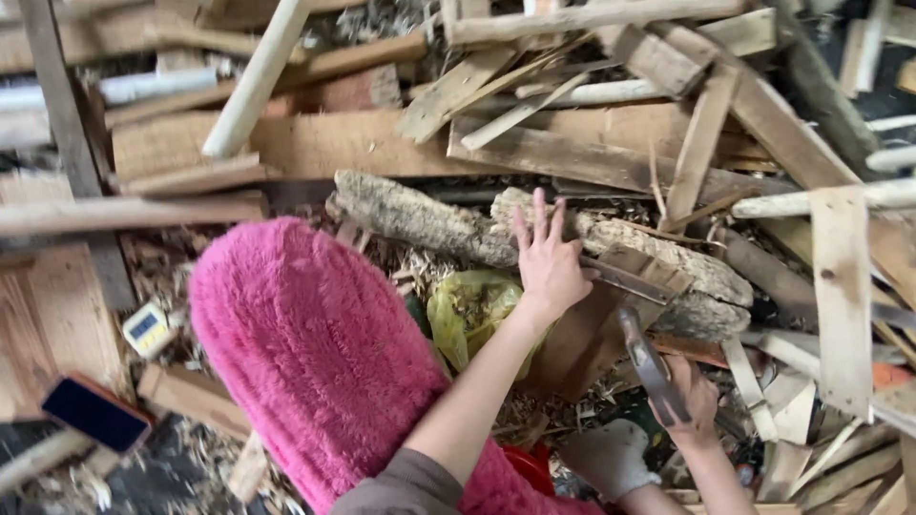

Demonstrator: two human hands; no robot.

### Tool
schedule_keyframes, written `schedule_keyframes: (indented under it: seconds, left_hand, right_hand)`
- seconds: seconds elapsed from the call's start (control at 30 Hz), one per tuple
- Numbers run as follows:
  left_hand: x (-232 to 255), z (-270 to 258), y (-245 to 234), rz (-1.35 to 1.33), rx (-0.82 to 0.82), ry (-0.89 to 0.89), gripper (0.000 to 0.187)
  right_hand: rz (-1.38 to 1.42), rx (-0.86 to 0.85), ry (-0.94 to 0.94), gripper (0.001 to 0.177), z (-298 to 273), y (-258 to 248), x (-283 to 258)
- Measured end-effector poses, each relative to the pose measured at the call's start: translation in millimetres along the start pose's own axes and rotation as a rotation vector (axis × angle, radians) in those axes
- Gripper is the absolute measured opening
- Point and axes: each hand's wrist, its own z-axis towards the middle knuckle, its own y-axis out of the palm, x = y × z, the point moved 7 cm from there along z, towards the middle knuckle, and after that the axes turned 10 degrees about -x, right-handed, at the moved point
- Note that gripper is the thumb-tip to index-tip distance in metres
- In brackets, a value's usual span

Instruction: Disassembling wooden planks from scrap structures using a hammer while sitting on the floor

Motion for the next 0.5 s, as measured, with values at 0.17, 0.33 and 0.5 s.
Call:
schedule_keyframes:
  seconds: [0.17, 0.33, 0.5]
  left_hand:
    - [-3.8, 5.0, 10.3, 0.045, -0.181, -0.039, 0.045]
    - [-3.1, 10.1, 13.7, 0.079, -0.269, -0.036, 0.048]
    - [-3.0, 7.6, 13.6, 0.073, -0.256, -0.041, 0.046]
  right_hand:
    - [-0.112, 0.271, -0.486, 0.03, 3.9, -30.5, -37.1]
    - [-0.039, 0.377, -0.558, 0.02, 12.8, -43.8, -42.5]
    - [-0.266, 0.334, -0.628, 0.015, 13.4, -42.1, -36.9]
